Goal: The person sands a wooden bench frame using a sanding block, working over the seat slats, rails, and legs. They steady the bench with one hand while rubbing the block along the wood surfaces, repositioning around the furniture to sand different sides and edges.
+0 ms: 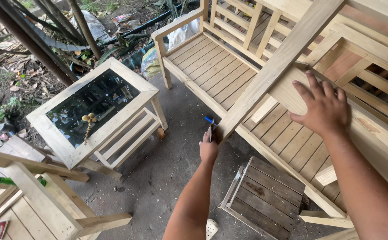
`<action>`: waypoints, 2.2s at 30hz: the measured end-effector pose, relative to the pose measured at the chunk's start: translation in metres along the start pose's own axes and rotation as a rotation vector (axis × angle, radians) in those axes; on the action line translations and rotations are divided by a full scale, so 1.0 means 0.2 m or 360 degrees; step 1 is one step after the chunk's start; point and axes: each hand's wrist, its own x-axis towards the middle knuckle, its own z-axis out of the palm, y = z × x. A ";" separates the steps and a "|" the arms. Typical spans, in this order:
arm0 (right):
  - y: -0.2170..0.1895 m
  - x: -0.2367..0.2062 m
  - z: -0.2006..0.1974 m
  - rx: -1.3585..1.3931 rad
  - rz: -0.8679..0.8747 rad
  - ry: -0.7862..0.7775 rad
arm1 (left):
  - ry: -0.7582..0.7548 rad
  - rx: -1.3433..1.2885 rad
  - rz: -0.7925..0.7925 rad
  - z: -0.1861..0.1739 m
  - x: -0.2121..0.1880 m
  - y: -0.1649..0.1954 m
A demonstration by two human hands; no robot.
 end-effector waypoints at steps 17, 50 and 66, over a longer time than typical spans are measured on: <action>0.01 0.02 0.02 -0.0037 -0.0013 -0.0044 | 0.0096 -0.0669 -0.0712 0.10 -0.05 0.17; 0.06 -0.01 0.06 0.0673 -0.0061 0.0196 | 0.0496 0.0507 0.0760 0.44 -0.17 0.14; 0.06 -0.01 0.05 0.0730 -0.0059 0.0219 | 0.0424 0.1001 0.1294 0.28 -0.04 0.12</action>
